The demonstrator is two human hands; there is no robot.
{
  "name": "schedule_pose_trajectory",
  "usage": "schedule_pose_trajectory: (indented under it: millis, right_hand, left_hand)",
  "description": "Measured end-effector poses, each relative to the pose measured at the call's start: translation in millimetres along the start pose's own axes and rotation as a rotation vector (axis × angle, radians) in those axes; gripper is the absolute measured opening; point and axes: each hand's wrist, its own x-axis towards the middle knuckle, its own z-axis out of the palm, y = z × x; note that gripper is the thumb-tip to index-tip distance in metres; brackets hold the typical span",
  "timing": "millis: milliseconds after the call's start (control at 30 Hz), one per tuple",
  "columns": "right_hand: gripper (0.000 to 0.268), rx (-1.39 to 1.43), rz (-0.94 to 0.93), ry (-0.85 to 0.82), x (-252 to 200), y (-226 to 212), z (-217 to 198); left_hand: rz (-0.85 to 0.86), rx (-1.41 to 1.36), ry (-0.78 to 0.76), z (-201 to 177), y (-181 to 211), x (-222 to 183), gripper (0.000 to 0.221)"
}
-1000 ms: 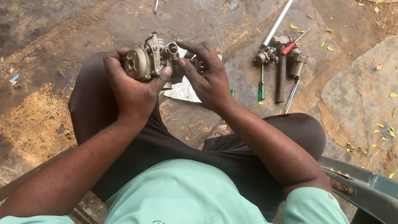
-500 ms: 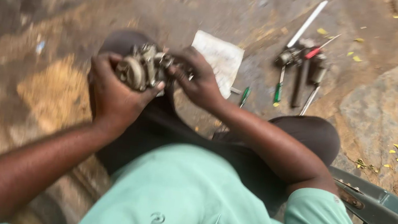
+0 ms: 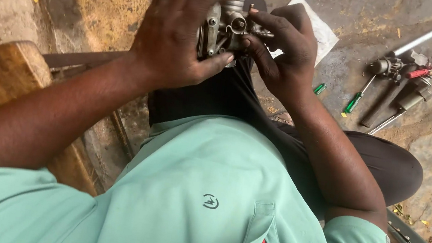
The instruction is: Inspecting and manually manipulating the internal components of a motorcycle carburetor.
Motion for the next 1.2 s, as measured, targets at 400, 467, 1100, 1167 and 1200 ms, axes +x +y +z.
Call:
schedule_pose_trajectory:
  millis: [400,467,1100,1167,1200]
  right_hand:
    - [0.047,-0.157,-0.119,-0.021,0.8,-9.8,-4.4]
    - [0.046,-0.178,-0.15,-0.028,5.2,-11.7,-5.1]
    - [0.037,-0.423,-0.3,-0.076,29.2,-3.3,-31.4]
    - [0.033,-0.458,-0.291,-0.076,31.7,-5.9,-33.3]
    - [0.03,-0.489,-0.289,-0.077,32.8,-7.0,-34.3]
  left_hand:
    - [-0.022,-0.202,0.076,12.5,-7.0,2.7,0.032]
    - [-0.051,-0.228,0.048,11.0,-8.6,4.4,0.03]
    - [-0.051,-0.351,-0.229,27.8,-12.2,67.5,0.019]
    - [-0.048,-0.307,-0.234,38.6,-11.7,70.8,0.023]
    - [-0.049,-0.256,-0.236,44.2,-11.4,72.6,0.027]
